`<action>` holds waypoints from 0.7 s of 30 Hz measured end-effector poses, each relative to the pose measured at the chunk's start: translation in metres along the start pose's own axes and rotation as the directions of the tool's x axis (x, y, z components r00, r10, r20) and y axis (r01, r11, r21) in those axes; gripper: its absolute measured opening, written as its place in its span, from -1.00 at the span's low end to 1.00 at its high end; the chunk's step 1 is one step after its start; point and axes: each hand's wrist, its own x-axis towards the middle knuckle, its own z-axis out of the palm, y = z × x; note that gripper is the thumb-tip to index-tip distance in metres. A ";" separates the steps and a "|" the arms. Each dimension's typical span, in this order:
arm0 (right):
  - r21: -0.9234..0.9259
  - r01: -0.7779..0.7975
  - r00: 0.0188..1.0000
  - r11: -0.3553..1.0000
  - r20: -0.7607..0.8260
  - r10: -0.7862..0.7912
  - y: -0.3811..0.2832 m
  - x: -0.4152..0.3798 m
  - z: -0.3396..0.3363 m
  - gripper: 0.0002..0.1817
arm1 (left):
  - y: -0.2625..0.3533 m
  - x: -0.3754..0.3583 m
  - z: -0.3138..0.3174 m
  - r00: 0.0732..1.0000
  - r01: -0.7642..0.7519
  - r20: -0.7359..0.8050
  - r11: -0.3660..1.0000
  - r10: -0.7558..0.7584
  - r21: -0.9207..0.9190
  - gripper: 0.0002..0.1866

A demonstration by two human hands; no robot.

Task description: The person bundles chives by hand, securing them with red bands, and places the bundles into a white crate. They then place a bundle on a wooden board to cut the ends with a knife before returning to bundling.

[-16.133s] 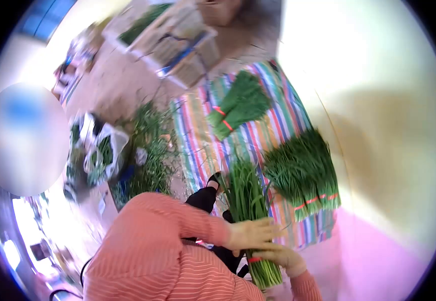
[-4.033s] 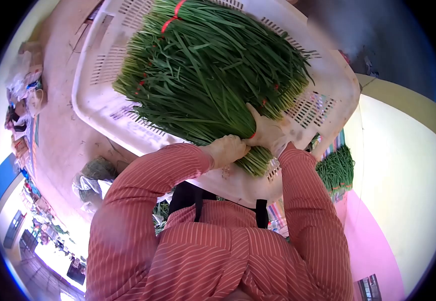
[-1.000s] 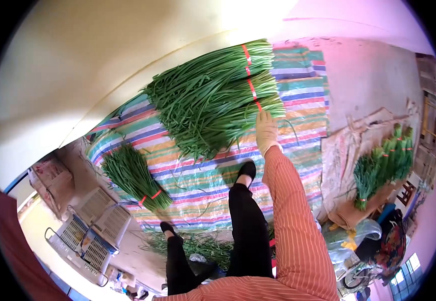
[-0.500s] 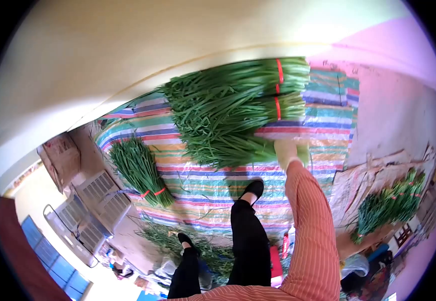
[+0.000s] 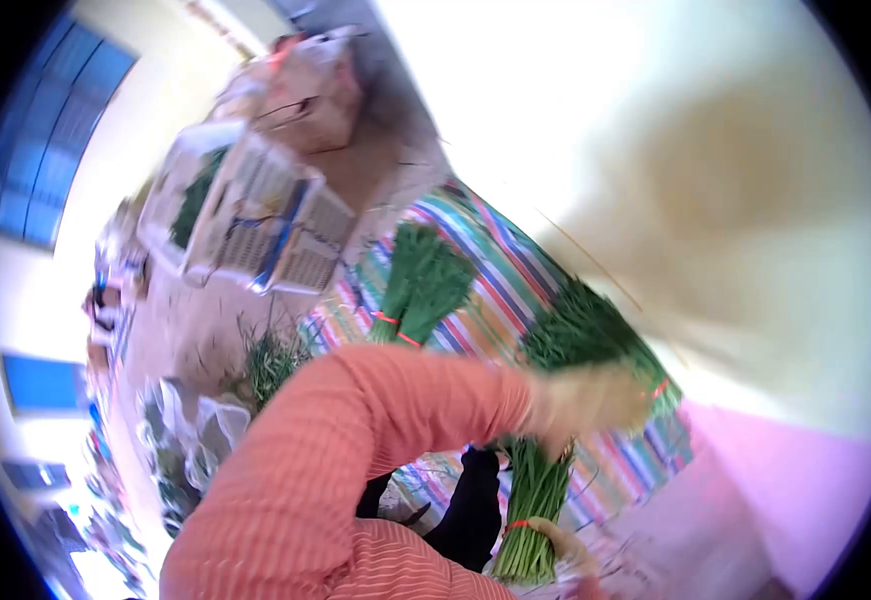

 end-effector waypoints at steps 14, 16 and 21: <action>-0.782 0.612 0.568 0.114 0.335 -0.752 0.018 -0.094 0.391 -0.59 | 0.083 -0.287 -0.174 0.872 0.002 -0.460 0.942 -0.166 -0.336 0.12; -0.800 0.590 0.426 -0.111 0.425 -0.798 0.018 -0.112 0.421 -0.59 | 0.093 -0.321 -0.202 0.727 0.084 -0.577 0.882 -0.372 -0.463 0.11; -0.682 0.654 0.237 -0.327 0.595 -0.768 0.015 -0.071 0.491 -0.44 | 0.118 -0.375 -0.243 0.527 -0.051 -0.550 0.622 -0.648 -0.781 -0.02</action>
